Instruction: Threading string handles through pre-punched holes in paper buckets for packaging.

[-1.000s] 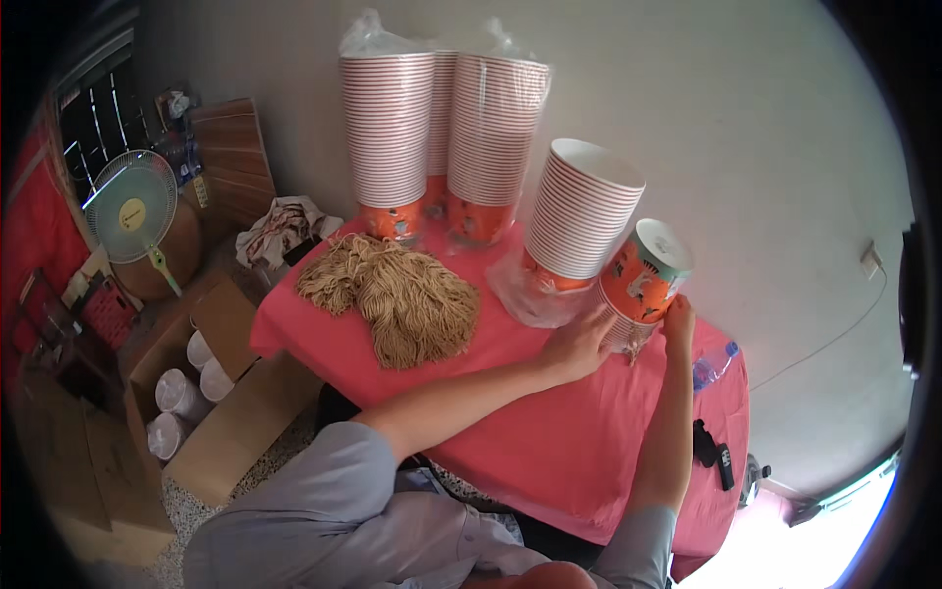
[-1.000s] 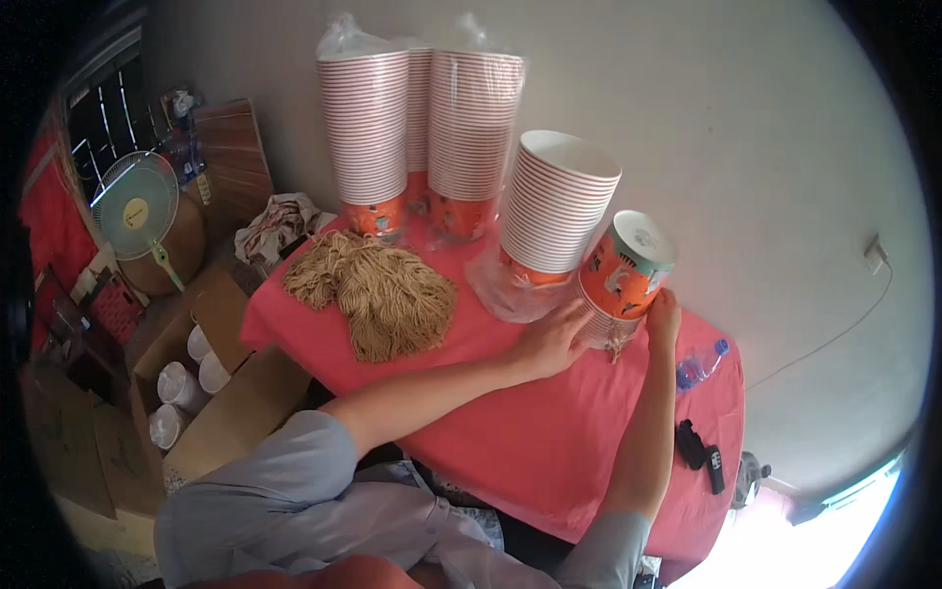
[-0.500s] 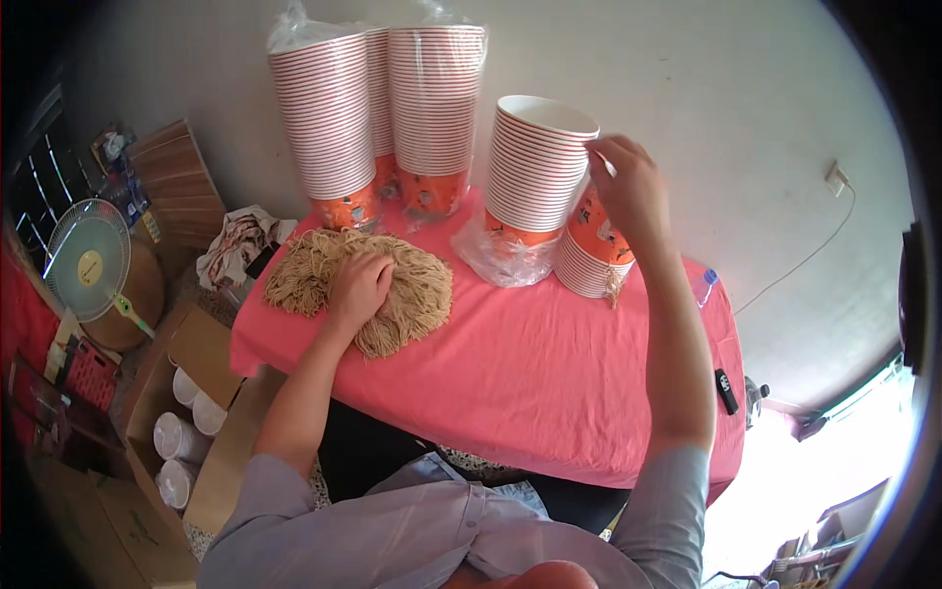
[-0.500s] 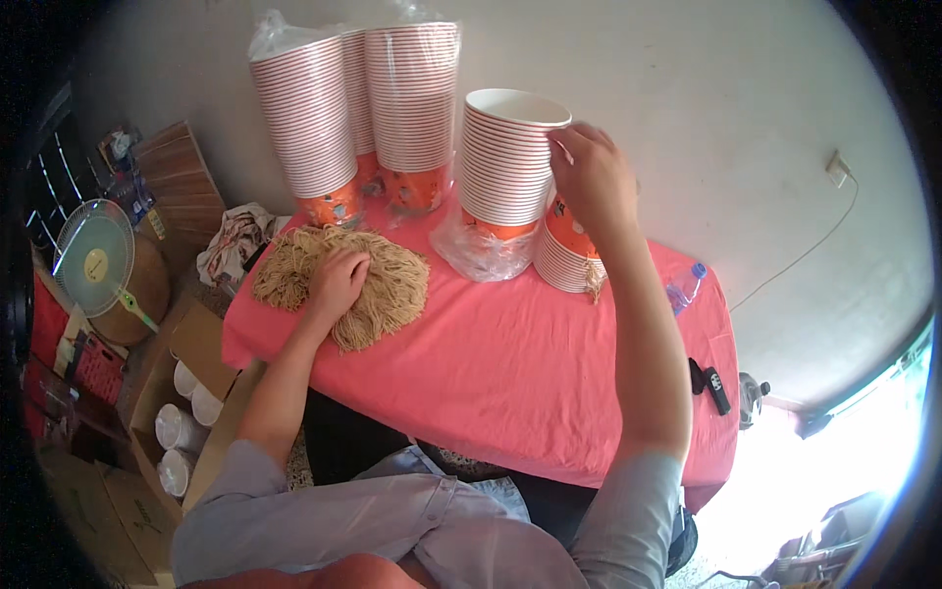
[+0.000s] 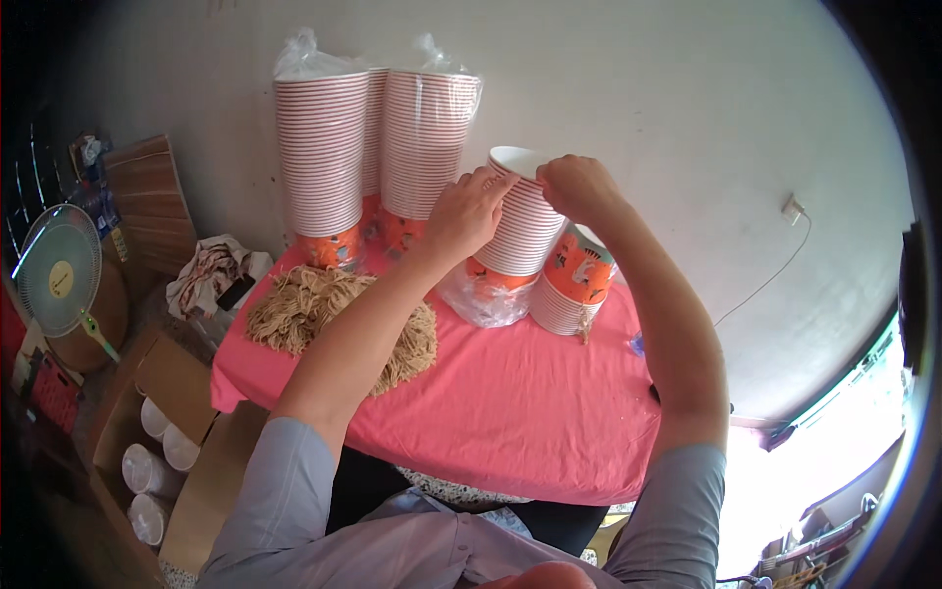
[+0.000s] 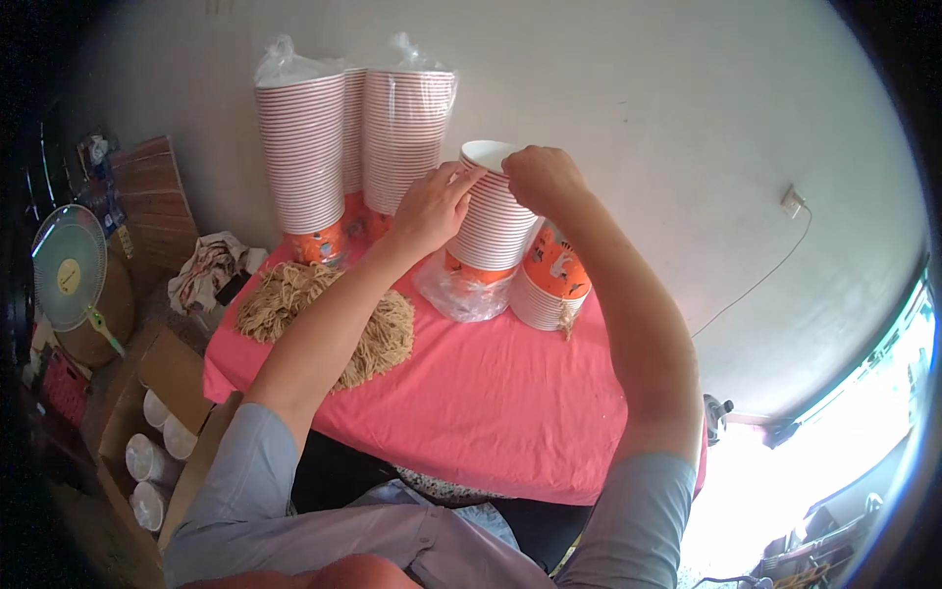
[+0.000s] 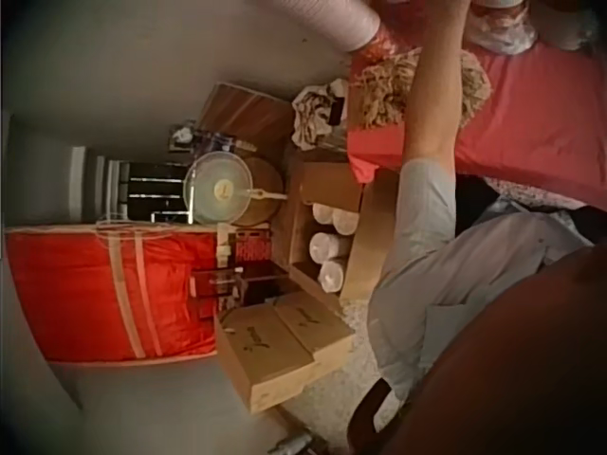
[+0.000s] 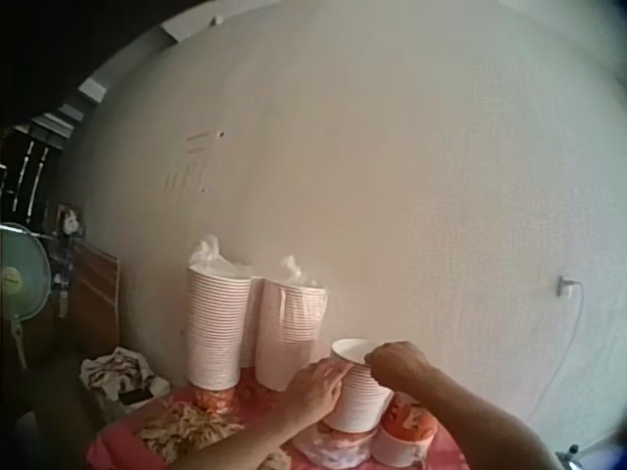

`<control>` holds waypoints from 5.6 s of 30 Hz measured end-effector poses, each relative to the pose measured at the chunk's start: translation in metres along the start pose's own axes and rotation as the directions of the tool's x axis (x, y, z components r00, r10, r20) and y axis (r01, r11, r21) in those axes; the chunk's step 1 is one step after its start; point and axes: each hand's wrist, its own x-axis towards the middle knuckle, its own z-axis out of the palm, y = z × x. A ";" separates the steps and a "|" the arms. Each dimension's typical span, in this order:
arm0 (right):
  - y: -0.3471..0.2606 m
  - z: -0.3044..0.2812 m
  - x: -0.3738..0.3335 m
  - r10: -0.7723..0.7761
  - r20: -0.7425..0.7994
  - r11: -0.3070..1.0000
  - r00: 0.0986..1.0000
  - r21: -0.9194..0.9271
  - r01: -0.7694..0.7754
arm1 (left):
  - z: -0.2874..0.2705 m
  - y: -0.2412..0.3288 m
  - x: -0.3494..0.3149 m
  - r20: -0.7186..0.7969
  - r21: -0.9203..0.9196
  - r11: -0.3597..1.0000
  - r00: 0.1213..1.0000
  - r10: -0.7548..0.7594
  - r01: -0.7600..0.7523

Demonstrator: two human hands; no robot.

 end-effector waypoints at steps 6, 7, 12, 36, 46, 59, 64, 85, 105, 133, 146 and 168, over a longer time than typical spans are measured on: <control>0.004 0.006 -0.004 0.034 -0.019 0.997 0.999 0.065 -0.033 | 0.009 0.002 0.009 0.032 -0.008 0.998 0.998 -0.059 0.059; 0.004 0.008 -0.003 0.053 -0.011 0.996 0.999 0.069 -0.052 | 0.009 0.001 0.012 0.046 -0.013 0.998 0.997 -0.064 0.065; 0.006 0.026 -0.002 0.034 -0.238 0.992 0.971 0.128 -0.004 | 0.003 0.005 0.021 0.022 -0.075 0.993 0.996 -0.086 0.087; -0.120 0.087 -0.259 0.035 -0.355 0.848 0.934 0.505 0.160 | -0.155 -0.108 -0.151 0.581 0.126 0.824 0.633 -0.512 0.552; -0.122 0.064 -0.257 0.060 -0.316 0.864 0.947 0.492 0.109 | -0.144 -0.095 -0.156 0.726 0.151 0.972 0.648 -0.231 0.178; -0.152 0.024 -0.152 0.288 -0.099 0.456 0.953 0.889 -0.045 | -0.131 0.005 -0.067 0.616 -0.343 0.689 0.707 -0.348 0.638; -0.164 0.051 -0.088 0.027 0.313 -0.207 0.949 0.931 -0.301 | -0.119 0.015 -0.063 0.621 -0.382 0.708 0.733 -0.278 0.593; -0.073 0.065 -0.224 0.149 0.294 -0.497 0.944 0.848 -0.186 | -0.115 0.092 -0.104 0.768 -0.474 0.470 0.611 -0.192 0.744; -0.033 0.130 -0.355 0.512 0.431 -0.068 0.743 0.883 -0.465 | -0.113 0.086 -0.147 0.871 -0.358 0.467 0.469 -0.145 0.809; -0.030 0.113 -0.278 0.456 0.252 -0.092 0.854 0.967 -0.236 | -0.051 0.155 -0.111 0.570 -0.460 0.880 0.798 0.195 0.114; -0.017 0.144 -0.238 0.394 0.220 -0.332 0.892 0.939 -0.085 | -0.032 0.194 -0.035 0.510 -0.354 0.887 0.857 -0.081 0.295; -0.030 0.161 -0.242 0.409 0.086 -0.310 0.908 0.950 0.049 | 0.018 0.175 -0.026 0.554 -0.452 0.860 0.830 0.061 0.239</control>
